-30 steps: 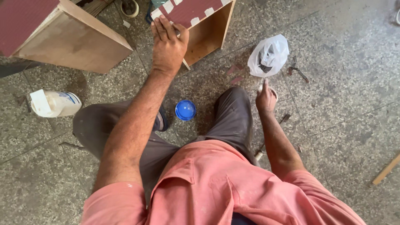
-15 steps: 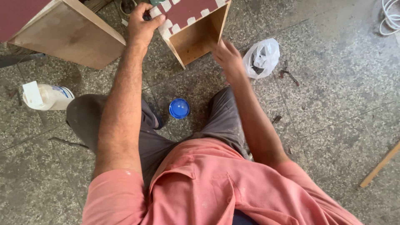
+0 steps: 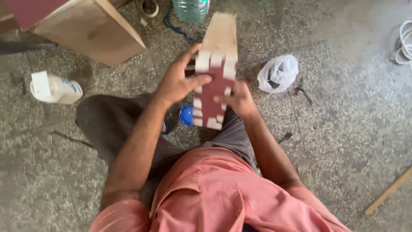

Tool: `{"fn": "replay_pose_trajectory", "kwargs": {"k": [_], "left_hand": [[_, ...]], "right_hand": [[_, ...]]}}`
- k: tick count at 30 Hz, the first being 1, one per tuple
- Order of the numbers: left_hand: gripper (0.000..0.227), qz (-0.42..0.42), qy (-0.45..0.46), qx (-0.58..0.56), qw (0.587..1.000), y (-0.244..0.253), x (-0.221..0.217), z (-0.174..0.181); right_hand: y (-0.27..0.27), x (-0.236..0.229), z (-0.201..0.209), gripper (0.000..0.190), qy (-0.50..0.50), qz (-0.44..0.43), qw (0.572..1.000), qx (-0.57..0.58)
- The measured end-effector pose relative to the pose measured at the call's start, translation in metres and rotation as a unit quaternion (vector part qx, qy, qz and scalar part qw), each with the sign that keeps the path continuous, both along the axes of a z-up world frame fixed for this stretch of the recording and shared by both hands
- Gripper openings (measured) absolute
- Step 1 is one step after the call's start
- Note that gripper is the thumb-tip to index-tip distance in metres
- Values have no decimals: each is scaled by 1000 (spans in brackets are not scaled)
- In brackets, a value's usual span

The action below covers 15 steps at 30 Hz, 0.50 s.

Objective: The person assembles a small wooden box by applying adhesive to the edges and securing them with masking tape. They use a chisel to adjust the joints and repeatedly apply tape to reinforce the corners.

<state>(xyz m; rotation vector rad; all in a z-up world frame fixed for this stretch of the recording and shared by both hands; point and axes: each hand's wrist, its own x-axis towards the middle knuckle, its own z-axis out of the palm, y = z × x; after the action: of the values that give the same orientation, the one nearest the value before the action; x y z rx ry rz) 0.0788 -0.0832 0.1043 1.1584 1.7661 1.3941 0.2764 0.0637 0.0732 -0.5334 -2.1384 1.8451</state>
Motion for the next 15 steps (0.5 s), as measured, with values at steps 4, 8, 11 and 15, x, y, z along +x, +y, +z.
{"fn": "replay_pose_trajectory", "kwargs": {"k": [4, 8, 11, 15], "left_hand": [[71, 15, 40, 106, 993, -39, 43, 1], [62, 25, 7, 144, 989, -53, 64, -10], [63, 44, 26, 129, 990, -52, 72, -16], [58, 49, -23, 128, 990, -42, 77, -19]], "right_hand": [[-29, 36, 4, 35, 13, 86, 995, -43], [-27, 57, 4, 30, -1, 113, 991, 69], [-21, 63, 4, 32, -36, 108, 993, 44], [-12, 62, 8, 31, -62, 104, 992, 47]]}}
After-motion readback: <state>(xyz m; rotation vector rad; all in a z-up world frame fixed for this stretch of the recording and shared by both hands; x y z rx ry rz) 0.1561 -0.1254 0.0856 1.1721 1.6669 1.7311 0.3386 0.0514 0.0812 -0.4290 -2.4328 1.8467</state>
